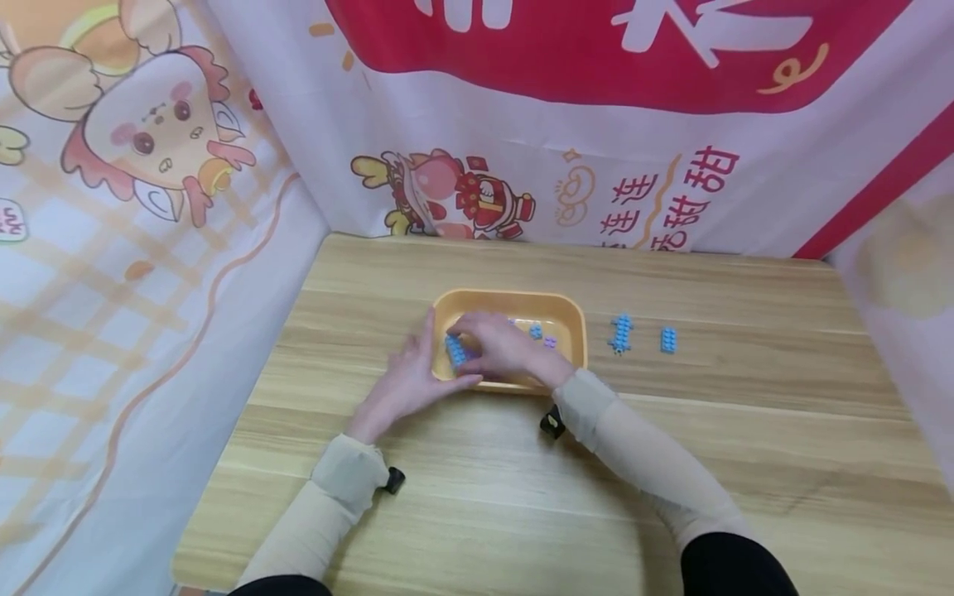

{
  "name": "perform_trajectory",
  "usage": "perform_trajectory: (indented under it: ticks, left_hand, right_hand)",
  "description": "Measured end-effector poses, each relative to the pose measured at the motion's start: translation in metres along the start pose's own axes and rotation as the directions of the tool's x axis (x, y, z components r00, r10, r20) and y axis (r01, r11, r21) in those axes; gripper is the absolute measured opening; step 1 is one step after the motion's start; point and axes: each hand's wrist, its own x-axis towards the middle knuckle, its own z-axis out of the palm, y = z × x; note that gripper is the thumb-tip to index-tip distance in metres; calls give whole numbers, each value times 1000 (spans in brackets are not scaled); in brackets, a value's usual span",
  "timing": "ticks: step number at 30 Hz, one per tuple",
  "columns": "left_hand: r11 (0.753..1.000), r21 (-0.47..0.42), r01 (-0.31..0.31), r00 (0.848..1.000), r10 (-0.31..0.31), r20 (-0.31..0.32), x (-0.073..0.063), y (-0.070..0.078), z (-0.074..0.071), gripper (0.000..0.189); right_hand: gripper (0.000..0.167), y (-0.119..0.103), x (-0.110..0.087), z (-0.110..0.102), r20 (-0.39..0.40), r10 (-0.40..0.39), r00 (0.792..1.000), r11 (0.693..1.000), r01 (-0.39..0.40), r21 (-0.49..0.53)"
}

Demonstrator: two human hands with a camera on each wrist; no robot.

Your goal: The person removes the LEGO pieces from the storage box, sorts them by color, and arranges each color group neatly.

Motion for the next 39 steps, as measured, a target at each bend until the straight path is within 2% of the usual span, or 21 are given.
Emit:
perform_trajectory:
  ticks: [5, 11, 14, 18, 21, 27, 32, 39]
  left_hand:
    - [1000, -22, -4, 1000, 4, -2, 0, -1, 0, 144]
    - [999, -28, -19, 1000, 19, -6, 2, -3, 1, 150]
    - [999, -33, -18, 1000, 18, -6, 2, -4, 0, 153]
    - [999, -45, -30, 1000, 29, -9, 3, -5, 0, 152]
    - [998, -54, -38, 999, 37, -10, 3, -5, 1, 150]
    - [998, -58, -16, 1000, 15, -8, 0, -4, 2, 151]
    - [998, -54, 14, 1000, -14, 9, -3, -6, 5, 152]
    - [997, -73, 6, 1000, -7, -11, -2, -3, 3, 150]
  right_hand:
    - [63, 1, -5, -8, -62, -23, 998, 1000, 22, -22]
    - [62, 7, -16, -24, -120, 9, 993, 999, -5, 32]
    - [65, 28, -19, -25, -161, -13, 987, 999, 21, 50]
    - [66, 34, -30, -35, -204, -6, 979, 998, 18, 58]
    - [64, 21, -46, -50, -223, 35, 974, 998, -22, 59]
    - [64, 30, -69, -58, -264, 94, 960, 994, -78, 71]
    - [66, 35, -88, -62, -251, 197, 948, 977, -171, 125]
    - [66, 47, -113, -78, -299, 264, 917, 962, -230, 145]
